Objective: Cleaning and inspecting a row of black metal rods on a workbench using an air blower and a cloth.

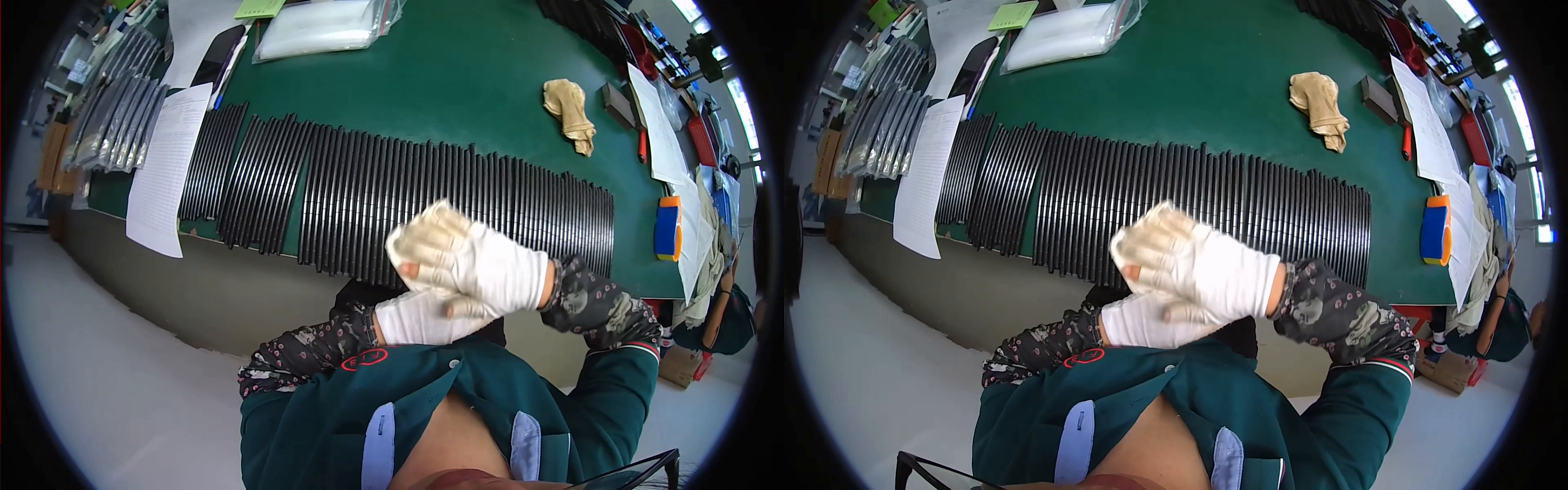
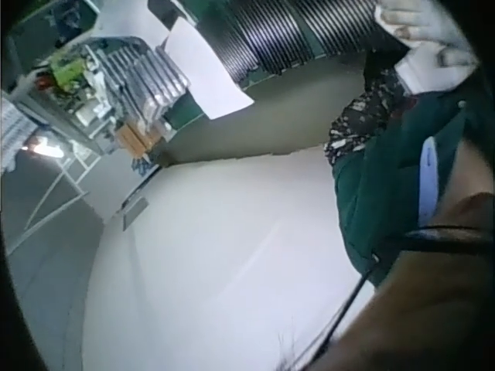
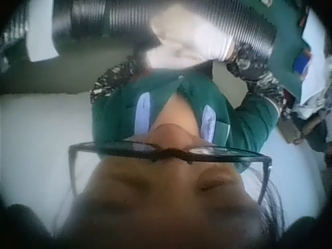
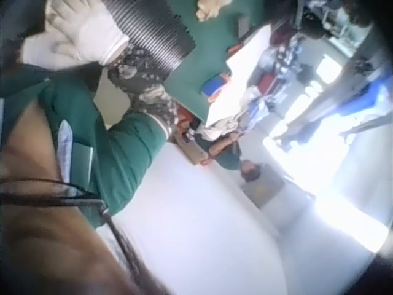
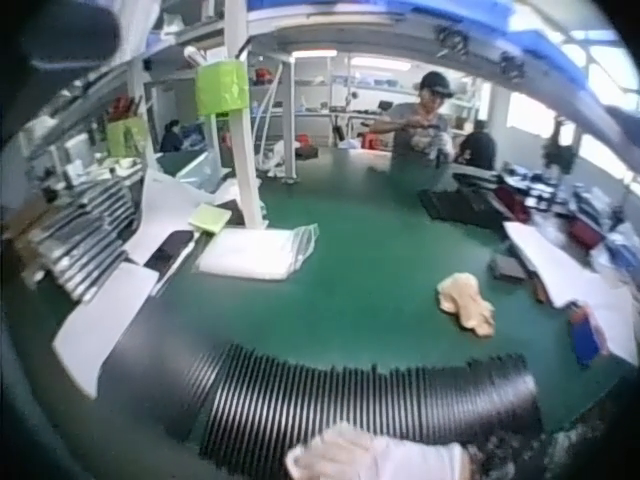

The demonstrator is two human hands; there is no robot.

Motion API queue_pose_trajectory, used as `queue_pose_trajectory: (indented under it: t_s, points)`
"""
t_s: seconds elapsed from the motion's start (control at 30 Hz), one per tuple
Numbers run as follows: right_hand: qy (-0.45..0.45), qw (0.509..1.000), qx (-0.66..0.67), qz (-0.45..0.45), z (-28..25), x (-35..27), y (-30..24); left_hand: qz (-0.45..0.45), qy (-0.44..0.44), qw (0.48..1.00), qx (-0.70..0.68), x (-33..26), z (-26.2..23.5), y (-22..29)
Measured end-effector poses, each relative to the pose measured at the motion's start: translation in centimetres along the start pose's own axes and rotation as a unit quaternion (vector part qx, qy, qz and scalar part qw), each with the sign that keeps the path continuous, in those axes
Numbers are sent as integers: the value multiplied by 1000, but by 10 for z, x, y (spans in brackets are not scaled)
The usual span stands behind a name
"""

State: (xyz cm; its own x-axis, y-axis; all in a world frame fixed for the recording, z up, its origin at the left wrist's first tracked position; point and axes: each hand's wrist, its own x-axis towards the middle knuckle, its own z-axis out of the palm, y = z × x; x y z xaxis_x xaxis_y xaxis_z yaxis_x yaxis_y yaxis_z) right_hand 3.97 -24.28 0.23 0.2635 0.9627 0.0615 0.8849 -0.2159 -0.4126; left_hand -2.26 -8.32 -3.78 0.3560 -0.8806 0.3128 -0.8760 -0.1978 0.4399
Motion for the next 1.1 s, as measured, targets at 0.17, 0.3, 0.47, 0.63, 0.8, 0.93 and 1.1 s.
queue_pose_trajectory:
  t_s: [0.17,0.3,0.47,0.63,0.8,0.93,1.1]
  points:
    - [40,972,-176,150,-22,8,54,51,72,996,13,11,-8,-4]
    - [27,997,-34,-57,-5,38,7,-24,88,992,92,-4,17,-4]
    - [92,987,-123,57,-13,47,39,142,74,987,33,7,-17,-7]
    - [116,982,-142,-46,-6,72,46,119,194,974,-20,-25,9,3]
    - [-61,994,86,-41,4,100,1,127,284,949,57,-41,16,-6]
    - [125,965,-232,12,-20,105,66,54,290,941,163,-55,11,0]
    - [80,985,-71,-134,7,109,16,-26,288,942,170,-73,20,-12]
